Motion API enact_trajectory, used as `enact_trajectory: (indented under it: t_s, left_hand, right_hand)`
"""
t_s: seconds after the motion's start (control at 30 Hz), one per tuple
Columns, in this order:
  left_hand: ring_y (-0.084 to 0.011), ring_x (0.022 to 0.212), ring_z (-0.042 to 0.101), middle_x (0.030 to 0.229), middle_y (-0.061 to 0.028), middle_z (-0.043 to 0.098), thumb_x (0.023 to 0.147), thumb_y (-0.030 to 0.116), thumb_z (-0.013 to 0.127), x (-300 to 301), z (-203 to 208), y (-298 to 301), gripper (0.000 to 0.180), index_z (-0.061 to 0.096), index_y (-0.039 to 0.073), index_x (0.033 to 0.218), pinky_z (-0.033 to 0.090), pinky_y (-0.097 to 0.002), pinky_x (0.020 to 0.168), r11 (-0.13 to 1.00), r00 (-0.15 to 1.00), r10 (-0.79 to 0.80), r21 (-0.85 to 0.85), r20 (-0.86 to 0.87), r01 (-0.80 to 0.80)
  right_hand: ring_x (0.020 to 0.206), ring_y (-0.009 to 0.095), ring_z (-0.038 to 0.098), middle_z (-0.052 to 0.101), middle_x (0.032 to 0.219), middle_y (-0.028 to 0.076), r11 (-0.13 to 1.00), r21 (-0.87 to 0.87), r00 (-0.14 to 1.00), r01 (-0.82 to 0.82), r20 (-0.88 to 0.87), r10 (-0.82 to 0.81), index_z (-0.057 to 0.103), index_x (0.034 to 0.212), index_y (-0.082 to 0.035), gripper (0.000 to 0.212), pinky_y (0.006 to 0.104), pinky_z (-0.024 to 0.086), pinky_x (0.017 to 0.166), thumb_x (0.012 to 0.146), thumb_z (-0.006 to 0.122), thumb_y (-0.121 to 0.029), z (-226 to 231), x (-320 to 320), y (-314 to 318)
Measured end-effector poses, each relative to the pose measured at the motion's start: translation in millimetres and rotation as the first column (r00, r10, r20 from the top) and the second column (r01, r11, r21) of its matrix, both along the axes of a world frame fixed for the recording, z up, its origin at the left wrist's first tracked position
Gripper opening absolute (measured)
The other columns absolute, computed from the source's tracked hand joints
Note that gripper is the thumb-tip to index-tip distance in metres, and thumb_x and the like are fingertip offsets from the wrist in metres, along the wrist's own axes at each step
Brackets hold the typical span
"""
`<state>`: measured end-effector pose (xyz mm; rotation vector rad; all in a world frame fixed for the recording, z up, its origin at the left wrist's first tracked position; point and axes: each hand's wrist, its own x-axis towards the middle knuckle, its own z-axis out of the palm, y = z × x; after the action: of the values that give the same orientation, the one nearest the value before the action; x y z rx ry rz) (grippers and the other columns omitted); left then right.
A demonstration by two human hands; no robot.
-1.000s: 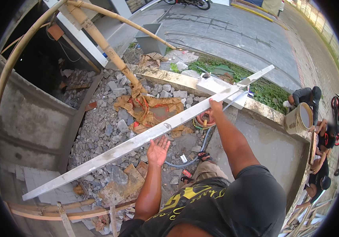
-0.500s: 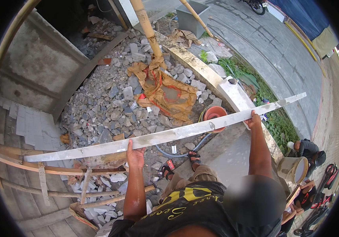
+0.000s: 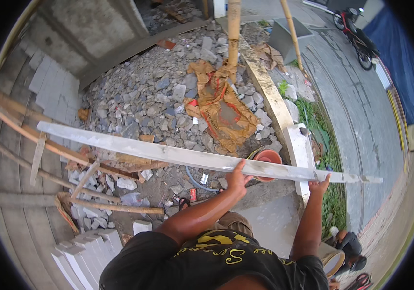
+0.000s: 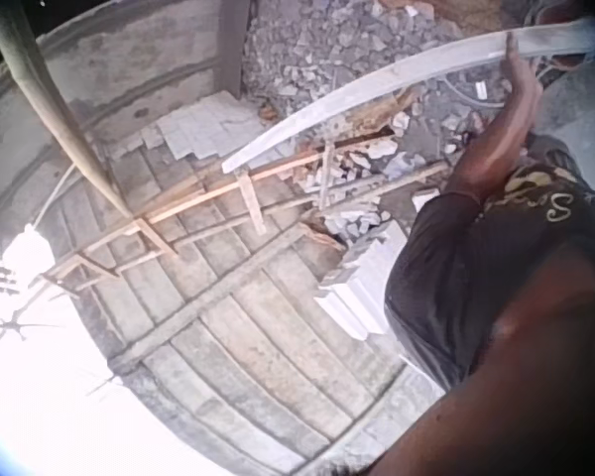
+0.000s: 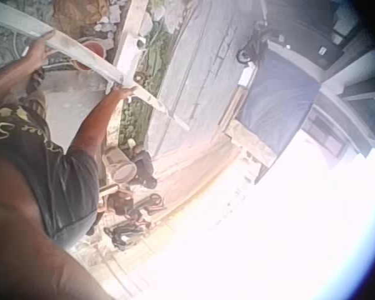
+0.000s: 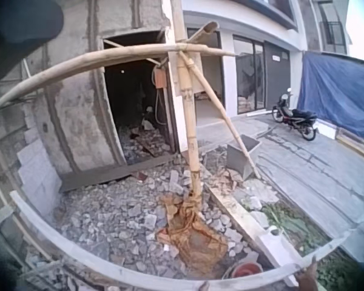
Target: The person cleans a long piece of white PVC trim by hand using a plastic bag and water.
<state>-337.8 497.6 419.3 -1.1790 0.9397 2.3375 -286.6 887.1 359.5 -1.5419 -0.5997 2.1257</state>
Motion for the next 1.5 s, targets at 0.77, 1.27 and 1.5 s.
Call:
enact_trajectory:
  t_s: [0.77, 1.27, 1.5]
  left_hand:
    - [-0.0206, 0.112, 0.064, 0.119, -0.0059, 0.066, 0.088, 0.033, 0.076, 96, -121, 60, 0.045, 0.060, 0.010, 0.123, 0.050, -0.0380, 0.102, 0.915, 0.997, -0.058, 0.402, 0.058, 0.030]
    - [-0.0206, 0.115, 0.062, 0.121, -0.0021, 0.064, 0.097, 0.036, 0.064, 191, -213, -236, 0.039, 0.057, 0.011, 0.125, 0.048, -0.0403, 0.106, 0.937, 0.969, 0.236, 0.245, 0.078, -0.248]
    - [-0.0229, 0.117, 0.061, 0.124, -0.0081, 0.064, 0.097, 0.040, 0.063, 228, -265, -348, 0.043, 0.057, 0.009, 0.126, 0.048, -0.0409, 0.106, 0.937, 0.953, 0.283, 0.182, 0.107, -0.299]
  right_hand:
    - [0.109, 0.038, 0.061, 0.063, 0.117, 0.019, 0.970, 0.150, 0.953, -0.191, 0.265, 0.147, 0.057, 0.120, 0.005, 0.033, 0.0536, 0.051, 0.093, 0.093, 0.054, -0.015, -48, 21, 140]
    - [0.111, 0.041, 0.061, 0.063, 0.117, 0.022, 0.853, -0.181, 0.837, -0.491, 0.176, 0.519, 0.058, 0.117, 0.006, 0.026, 0.0583, 0.051, 0.094, 0.094, 0.050, -0.003, -174, 3, -143]
    - [0.115, 0.034, 0.060, 0.062, 0.123, 0.015, 0.901, -0.162, 0.858, -0.401, 0.279, 0.432, 0.060, 0.118, -0.005, 0.042, 0.0529, 0.052, 0.092, 0.087, 0.061, -0.032, -150, -2, -340]
